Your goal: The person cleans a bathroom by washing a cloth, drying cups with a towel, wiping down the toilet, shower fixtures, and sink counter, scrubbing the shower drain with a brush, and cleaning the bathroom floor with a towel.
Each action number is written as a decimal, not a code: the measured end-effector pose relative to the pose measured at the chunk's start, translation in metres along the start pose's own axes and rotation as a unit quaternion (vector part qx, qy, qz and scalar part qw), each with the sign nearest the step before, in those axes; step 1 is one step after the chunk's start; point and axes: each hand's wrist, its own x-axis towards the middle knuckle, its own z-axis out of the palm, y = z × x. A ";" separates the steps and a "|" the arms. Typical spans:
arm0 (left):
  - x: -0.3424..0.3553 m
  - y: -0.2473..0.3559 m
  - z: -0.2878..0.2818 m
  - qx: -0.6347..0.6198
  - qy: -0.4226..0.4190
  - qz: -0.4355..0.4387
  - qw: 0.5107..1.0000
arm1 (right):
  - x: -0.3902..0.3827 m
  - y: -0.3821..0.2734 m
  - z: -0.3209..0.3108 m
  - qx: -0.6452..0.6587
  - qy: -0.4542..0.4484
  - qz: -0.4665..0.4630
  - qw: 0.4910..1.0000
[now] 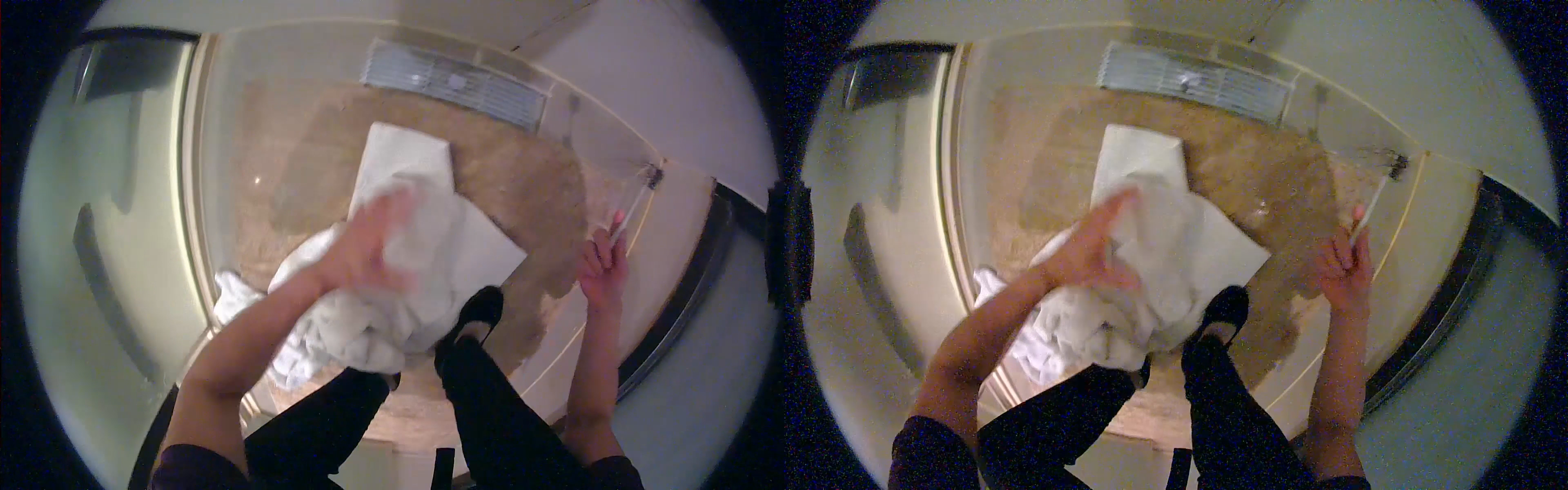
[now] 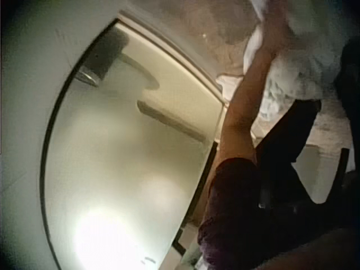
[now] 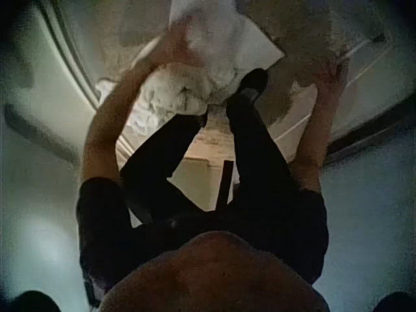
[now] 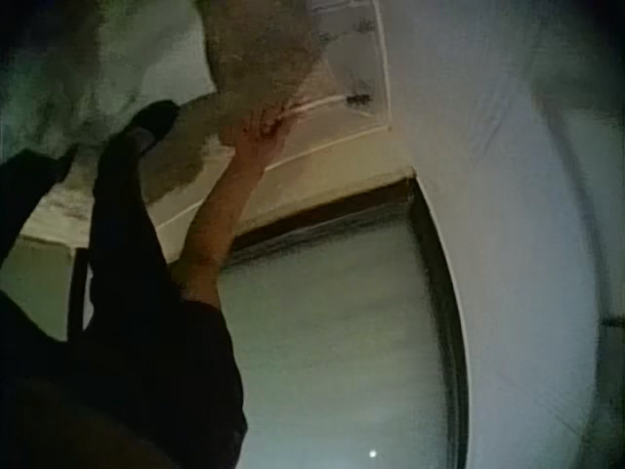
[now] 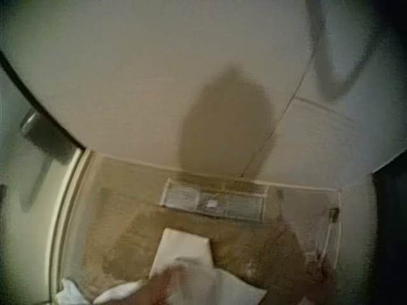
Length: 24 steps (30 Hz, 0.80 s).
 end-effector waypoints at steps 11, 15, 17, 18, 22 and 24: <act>-0.184 0.061 0.088 0.248 -0.156 -0.294 0.910 | -0.121 0.032 0.137 0.043 0.098 0.110 0.988; -0.223 0.133 0.019 0.137 -0.010 -0.324 0.936 | -0.160 0.025 0.194 0.051 0.092 0.124 0.987; -0.255 0.148 0.018 0.060 0.026 -0.339 0.938 | -0.175 0.032 0.207 0.037 0.130 0.151 0.979; -0.270 0.149 0.021 -0.030 0.095 -0.332 0.938 | -0.180 0.038 0.212 0.024 0.173 0.170 0.970; -0.344 0.083 0.054 -0.066 0.386 -0.508 0.767 | -0.183 0.073 0.213 0.003 0.180 0.183 0.966; -0.362 0.039 0.049 -0.005 0.372 -0.637 0.675 | -0.184 0.082 0.207 -0.025 0.227 0.159 0.961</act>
